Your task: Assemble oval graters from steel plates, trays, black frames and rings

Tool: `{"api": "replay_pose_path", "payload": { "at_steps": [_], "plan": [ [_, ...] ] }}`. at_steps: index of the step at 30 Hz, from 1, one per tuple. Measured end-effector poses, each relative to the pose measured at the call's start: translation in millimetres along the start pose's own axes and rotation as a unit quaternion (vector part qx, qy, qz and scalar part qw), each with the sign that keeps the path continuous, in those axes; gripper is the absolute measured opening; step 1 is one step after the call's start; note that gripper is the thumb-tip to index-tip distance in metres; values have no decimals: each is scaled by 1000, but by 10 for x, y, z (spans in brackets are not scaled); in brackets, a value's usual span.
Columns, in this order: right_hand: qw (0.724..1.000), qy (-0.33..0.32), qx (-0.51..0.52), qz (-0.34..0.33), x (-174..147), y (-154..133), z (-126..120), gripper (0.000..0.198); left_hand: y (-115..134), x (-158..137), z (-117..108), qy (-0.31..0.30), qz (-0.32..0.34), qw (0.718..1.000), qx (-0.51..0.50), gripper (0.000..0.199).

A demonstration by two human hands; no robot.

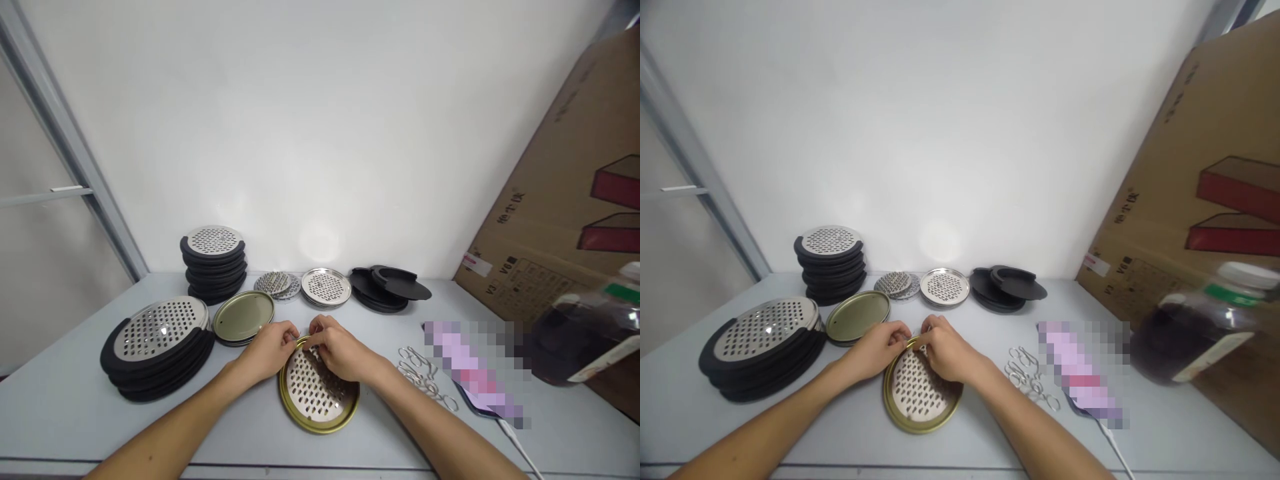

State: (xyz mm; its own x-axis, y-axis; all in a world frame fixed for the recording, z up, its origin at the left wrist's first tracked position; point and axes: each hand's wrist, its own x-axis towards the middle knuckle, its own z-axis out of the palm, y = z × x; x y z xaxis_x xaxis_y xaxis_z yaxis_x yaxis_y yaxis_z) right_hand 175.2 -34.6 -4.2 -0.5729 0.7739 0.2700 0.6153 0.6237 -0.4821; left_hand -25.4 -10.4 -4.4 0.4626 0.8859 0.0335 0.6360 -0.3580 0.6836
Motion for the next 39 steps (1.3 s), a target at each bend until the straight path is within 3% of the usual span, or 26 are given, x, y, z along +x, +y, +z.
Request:
{"api": "replay_pose_path", "payload": {
  "at_steps": [21, 25, 30, 34, 39],
  "plan": [
    [999, -10, 30, 17, 6, 31, -16, 51, -32, 47, 59, -11, -12, 1000, 8, 16],
    [999, -12, 29, 18, 0, 37, -16, 53, -34, 56, 56, -4, 4, 1000, 9, 21],
    [999, -14, 32, 20, -4, 42, -17, 52, 7, 10, 79, 38, 37, 995, 82, 20],
    [999, -17, 35, 15, -4, 36, -22, 51, 45, -29, 69, 32, 59, 990, 128, 20],
    [999, -19, 33, 17, -7, 33, -24, 52, -13, -22, 74, 25, 58, 994, 93, 19]
  ]
}}
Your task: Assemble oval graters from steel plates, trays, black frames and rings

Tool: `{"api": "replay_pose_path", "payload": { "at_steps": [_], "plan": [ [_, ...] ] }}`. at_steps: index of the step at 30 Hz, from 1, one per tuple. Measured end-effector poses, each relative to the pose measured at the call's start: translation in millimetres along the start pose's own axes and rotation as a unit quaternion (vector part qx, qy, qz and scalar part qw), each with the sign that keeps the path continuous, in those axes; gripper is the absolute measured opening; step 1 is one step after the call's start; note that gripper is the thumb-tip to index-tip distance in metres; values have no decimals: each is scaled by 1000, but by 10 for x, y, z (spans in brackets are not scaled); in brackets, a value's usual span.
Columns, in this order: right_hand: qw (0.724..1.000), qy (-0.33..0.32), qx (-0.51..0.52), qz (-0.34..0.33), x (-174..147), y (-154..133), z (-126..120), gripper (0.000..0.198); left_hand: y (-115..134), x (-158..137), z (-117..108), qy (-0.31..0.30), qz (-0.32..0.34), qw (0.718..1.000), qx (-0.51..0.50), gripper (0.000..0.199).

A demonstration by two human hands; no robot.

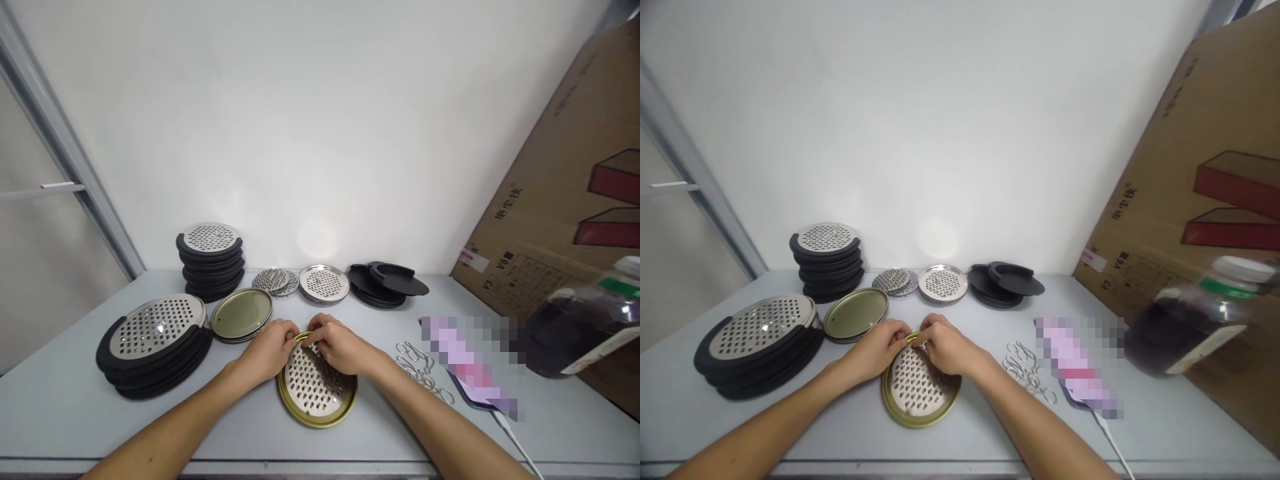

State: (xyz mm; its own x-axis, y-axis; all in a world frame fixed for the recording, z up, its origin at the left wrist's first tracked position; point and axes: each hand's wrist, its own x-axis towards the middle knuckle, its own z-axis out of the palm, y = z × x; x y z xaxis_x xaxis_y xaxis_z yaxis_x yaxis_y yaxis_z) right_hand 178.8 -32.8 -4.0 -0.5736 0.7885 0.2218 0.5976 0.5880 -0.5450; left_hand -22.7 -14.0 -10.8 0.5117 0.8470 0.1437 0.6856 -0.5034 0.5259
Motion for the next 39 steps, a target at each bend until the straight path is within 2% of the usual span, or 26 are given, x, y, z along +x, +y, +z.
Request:
{"api": "replay_pose_path", "payload": {
  "at_steps": [9, 24, 28, 31, 35, 39],
  "plan": [
    [1000, -3, 5, -2, -3, 15, 4, 51, -91, 37, 87, 3, -17, 1000, -26, 16],
    [1000, -12, -1, -4, -13, 5, -3, 54, -52, 18, 43, 1, -8, 1000, -13, 17],
    [1000, -9, 0, -1, -19, 10, -9, 54, -6, -4, -14, -3, -16, 1000, -19, 18],
    [1000, -6, 1, -4, -27, 13, -8, 54, 71, -63, -103, 28, -21, 999, -2, 22],
    [1000, 3, 8, -2, -37, 21, 4, 51, 145, -192, -171, 42, 28, 998, 36, 22],
    [1000, 13, 10, 2, -37, 36, 23, 52, 137, -282, -119, 53, 62, 995, 55, 27]
  ]
}}
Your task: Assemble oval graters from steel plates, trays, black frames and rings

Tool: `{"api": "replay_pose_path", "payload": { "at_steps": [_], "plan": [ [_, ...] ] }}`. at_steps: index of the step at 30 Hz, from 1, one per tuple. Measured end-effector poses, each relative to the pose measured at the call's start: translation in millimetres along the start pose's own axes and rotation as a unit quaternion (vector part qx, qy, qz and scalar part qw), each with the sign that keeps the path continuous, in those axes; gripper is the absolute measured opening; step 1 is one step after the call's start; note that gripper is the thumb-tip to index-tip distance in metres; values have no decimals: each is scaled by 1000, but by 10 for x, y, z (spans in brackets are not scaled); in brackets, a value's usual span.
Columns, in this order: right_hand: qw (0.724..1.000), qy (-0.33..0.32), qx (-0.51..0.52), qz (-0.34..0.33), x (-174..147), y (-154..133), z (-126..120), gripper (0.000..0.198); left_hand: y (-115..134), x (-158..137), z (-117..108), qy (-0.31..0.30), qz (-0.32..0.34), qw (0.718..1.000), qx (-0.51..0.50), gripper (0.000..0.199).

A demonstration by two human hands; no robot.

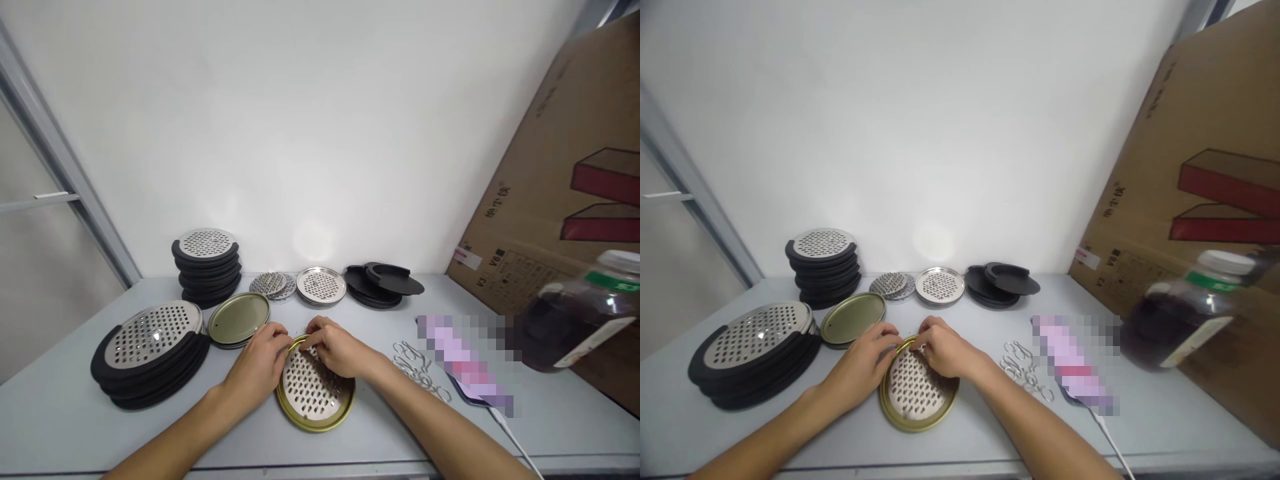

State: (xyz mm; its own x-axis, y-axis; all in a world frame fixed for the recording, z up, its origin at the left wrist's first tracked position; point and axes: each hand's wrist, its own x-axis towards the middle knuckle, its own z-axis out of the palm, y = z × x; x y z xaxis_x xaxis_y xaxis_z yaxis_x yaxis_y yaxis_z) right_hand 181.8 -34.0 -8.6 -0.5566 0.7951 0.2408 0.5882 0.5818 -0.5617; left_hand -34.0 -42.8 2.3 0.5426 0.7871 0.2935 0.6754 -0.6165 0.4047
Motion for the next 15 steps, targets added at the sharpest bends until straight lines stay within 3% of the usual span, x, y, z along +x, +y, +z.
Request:
{"api": "replay_pose_path", "payload": {
  "at_steps": [7, 15],
  "plan": [
    [1000, -2, -4, -5, 8, 8, 4, 54, -75, -13, 125, 4, 22, 1000, 15, 30],
    [1000, -9, -13, -4, 10, 9, -7, 56, -95, -15, 120, 11, 18, 1000, 5, 31]
  ]
}}
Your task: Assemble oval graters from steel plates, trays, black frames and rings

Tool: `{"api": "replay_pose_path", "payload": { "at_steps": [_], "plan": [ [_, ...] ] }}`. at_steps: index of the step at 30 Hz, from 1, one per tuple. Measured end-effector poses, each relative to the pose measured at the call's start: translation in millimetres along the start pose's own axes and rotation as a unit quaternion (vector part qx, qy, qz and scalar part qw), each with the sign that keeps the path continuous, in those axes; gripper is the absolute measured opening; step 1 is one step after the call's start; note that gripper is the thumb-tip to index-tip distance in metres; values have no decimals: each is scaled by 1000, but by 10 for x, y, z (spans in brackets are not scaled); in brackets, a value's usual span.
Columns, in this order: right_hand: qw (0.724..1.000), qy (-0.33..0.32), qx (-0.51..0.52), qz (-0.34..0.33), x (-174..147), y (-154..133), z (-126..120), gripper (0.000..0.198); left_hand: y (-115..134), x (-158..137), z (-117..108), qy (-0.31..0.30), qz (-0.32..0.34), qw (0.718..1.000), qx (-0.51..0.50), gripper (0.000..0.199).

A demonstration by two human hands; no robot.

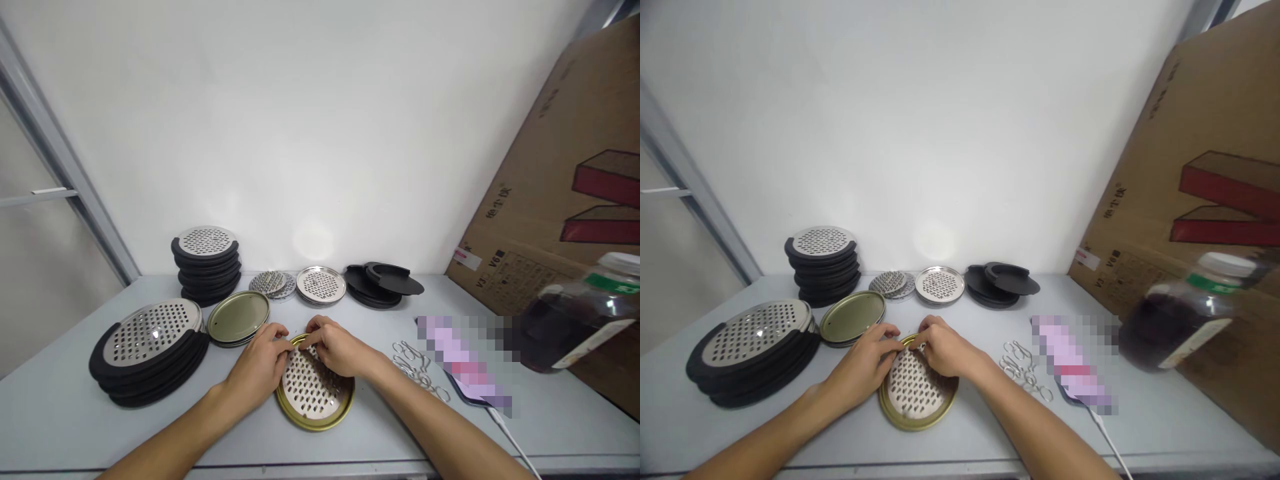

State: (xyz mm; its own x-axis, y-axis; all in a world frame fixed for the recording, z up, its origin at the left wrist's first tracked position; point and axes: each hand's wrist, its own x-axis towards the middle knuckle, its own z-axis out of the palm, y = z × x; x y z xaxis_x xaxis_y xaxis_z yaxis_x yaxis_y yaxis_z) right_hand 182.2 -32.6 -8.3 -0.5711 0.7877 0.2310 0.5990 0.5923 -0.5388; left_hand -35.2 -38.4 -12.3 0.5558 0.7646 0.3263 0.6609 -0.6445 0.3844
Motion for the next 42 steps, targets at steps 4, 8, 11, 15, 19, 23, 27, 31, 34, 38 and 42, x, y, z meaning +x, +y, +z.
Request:
{"api": "replay_pose_path", "payload": {
  "at_steps": [4, 8, 11, 15, 19, 23, 27, 31, 34, 38, 42],
  "plan": [
    [1000, -5, -2, 1, -3, -14, -6, 55, 19, 0, -37, -8, 17, 1000, 7, 34],
    [1000, -16, -5, 3, -11, -36, -23, 54, 44, 8, -63, -15, 33, 999, 27, 34],
    [1000, -21, -4, 3, -20, -59, -33, 56, 61, 11, -64, -17, 44, 998, 44, 35],
    [1000, -23, -8, 4, -22, -81, -25, 57, 74, 18, -50, -25, 52, 996, 62, 36],
    [1000, -23, -11, 16, -18, -104, -9, 53, 66, 39, -61, -42, 46, 996, 66, 35],
    [999, -25, -9, 20, -24, -134, -6, 51, 52, 50, -107, -52, 32, 996, 58, 33],
    [1000, -23, -4, 10, -13, -120, -31, 54, 50, 31, -121, -30, 29, 998, 50, 30],
    [998, -20, 52, 29, 4, -41, -148, 51, 41, 16, -78, 4, 17, 1000, 15, 30],
    [994, -13, 71, 81, -18, 32, -284, 40, 24, 25, -41, 20, 5, 999, -27, 29],
    [986, -52, 39, 153, -80, 87, -420, 23, 4, 51, -26, 18, -20, 996, -83, 24],
    [979, -84, 55, 179, -108, 83, -444, 21, -25, 72, -25, 25, -55, 992, -112, 21]
  ]
}}
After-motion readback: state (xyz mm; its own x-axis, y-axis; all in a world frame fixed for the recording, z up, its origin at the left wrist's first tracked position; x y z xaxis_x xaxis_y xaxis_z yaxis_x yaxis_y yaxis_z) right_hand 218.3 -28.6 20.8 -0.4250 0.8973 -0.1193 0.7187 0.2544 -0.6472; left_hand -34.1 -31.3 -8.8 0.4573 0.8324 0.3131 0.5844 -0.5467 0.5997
